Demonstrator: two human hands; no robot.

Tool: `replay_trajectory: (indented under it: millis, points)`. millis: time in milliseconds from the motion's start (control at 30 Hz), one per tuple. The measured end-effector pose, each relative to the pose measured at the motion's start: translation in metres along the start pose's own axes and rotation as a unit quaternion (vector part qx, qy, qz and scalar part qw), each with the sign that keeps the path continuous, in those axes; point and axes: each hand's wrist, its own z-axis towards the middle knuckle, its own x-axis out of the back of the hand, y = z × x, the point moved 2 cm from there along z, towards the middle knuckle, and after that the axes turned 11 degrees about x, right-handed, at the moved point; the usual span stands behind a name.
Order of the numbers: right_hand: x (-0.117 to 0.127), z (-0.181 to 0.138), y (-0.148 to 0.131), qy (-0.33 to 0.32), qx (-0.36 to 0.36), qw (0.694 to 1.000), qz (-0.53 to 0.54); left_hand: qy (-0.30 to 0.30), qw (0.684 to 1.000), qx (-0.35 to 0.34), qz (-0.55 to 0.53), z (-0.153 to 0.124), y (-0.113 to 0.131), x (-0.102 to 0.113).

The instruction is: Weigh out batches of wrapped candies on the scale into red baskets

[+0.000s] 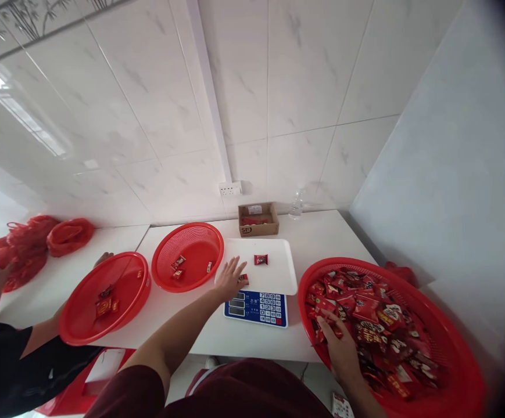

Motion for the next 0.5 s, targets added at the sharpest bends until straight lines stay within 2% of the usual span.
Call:
replay_trajectory:
  millis: [67, 200, 333, 500]
  points:
    - [0.0, -0.001, -0.004, 0.002, 0.007, 1.0, -0.004, -0.042, 0.999, -0.003, -0.006, 0.006, 0.013, -0.017]
    - [0.0, 0.0, -0.006, 0.01, 0.0, 1.0, -0.014, -0.058, 0.998, 0.023, -0.011, 0.029, 0.036, -0.034]
    - [0.001, 0.001, -0.001, 0.021, -0.007, 1.0, -0.017, -0.058, 0.998, -0.033, 0.016, 0.049, 0.064, -0.041]
    - [0.002, 0.0, 0.001, 0.022, -0.004, 1.0, -0.02, -0.037, 0.996, -0.068, 0.044, 0.05, 0.086, -0.041]
